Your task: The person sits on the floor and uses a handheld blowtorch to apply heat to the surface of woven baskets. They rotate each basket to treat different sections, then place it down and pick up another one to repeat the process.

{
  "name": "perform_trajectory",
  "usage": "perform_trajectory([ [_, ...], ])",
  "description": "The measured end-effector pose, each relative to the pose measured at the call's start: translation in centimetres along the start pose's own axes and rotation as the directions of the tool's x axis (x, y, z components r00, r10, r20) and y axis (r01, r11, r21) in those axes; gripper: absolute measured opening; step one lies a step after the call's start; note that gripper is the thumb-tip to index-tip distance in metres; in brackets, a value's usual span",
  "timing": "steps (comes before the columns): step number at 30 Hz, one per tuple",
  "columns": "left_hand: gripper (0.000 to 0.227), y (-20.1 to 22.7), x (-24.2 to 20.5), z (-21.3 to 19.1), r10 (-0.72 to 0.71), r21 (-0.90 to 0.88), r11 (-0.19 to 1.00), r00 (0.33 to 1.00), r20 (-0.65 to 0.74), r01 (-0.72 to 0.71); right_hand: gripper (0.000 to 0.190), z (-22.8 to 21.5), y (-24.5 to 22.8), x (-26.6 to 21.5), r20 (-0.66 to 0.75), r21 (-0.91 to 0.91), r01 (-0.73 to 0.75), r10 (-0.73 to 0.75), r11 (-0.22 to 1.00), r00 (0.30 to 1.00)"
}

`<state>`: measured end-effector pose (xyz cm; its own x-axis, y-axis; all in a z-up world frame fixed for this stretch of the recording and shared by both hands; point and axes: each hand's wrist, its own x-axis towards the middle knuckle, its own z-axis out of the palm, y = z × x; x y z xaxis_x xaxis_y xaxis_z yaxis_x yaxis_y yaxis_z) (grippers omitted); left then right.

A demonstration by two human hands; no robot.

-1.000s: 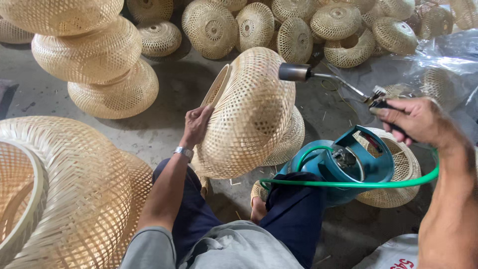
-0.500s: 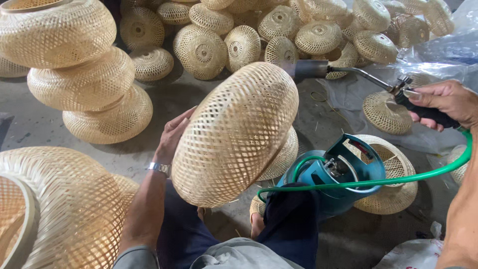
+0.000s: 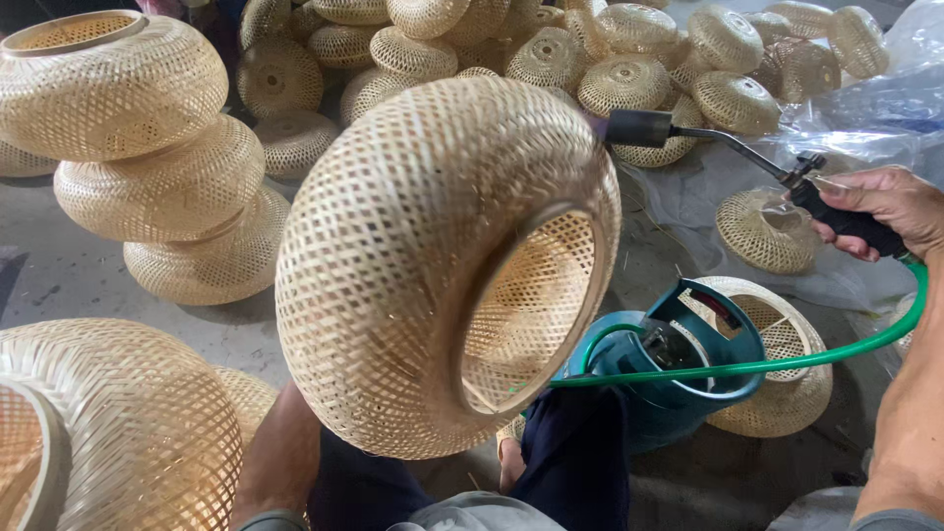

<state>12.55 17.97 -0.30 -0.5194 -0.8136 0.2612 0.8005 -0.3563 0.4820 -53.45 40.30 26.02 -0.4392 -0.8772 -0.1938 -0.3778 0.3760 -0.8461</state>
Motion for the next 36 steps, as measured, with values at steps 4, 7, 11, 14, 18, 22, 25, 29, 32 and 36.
perform_trajectory([
  [4,0.043,-0.8,-0.5,-0.3,0.026,-0.024,0.999,0.999,-0.035,-0.027,0.042,-0.2,-0.1,0.2,0.034,0.012,-0.006,0.005,1.000,0.999],
  [7,0.043,-1.2,-0.9,-0.6,0.045,-0.046,0.998,0.997,-0.064,-0.048,0.045,-0.3,0.1,0.6,0.036,0.018,-0.016,0.015,1.000,0.999],
  [11,0.043,-2.2,-1.4,-0.8,0.046,-0.057,0.997,0.993,-0.105,-0.052,0.046,-0.5,0.6,1.1,0.073,0.066,-0.015,0.010,0.998,0.997],
  [14,0.043,-3.6,-2.4,-0.6,0.057,-0.070,0.995,0.985,-0.161,-0.069,0.044,-0.4,1.5,1.3,0.035,0.054,-0.016,0.014,0.998,0.999],
  [18,0.043,-5.4,-2.0,0.2,0.064,-0.085,0.993,0.974,-0.215,-0.084,0.041,-0.1,2.6,1.3,0.042,0.066,-0.016,0.013,0.998,0.999],
  [22,0.044,-6.6,-0.4,1.2,0.101,-0.089,0.988,0.964,-0.246,-0.126,0.040,1.5,3.3,0.4,0.004,0.061,-0.033,0.033,0.998,0.999],
  [25,0.044,-7.2,1.7,2.2,0.136,-0.087,0.983,0.956,-0.259,-0.164,0.041,3.0,3.4,-0.8,-0.014,0.051,-0.020,0.021,0.998,1.000],
  [29,0.044,-7.1,4.8,3.0,0.199,-0.082,0.970,0.941,-0.274,-0.229,0.038,5.3,4.0,-2.7,0.003,0.091,0.031,-0.032,0.995,0.999],
  [32,0.044,-6.3,6.7,2.8,0.257,-0.079,0.953,0.919,-0.299,-0.292,0.035,6.7,4.6,-3.9,0.071,0.082,0.011,-0.016,0.997,0.997],
  [36,0.045,-5.5,9.9,1.8,0.309,-0.083,0.930,0.885,-0.348,-0.357,0.027,9.0,5.8,-5.5,0.015,0.075,0.046,-0.048,0.996,0.999],
])
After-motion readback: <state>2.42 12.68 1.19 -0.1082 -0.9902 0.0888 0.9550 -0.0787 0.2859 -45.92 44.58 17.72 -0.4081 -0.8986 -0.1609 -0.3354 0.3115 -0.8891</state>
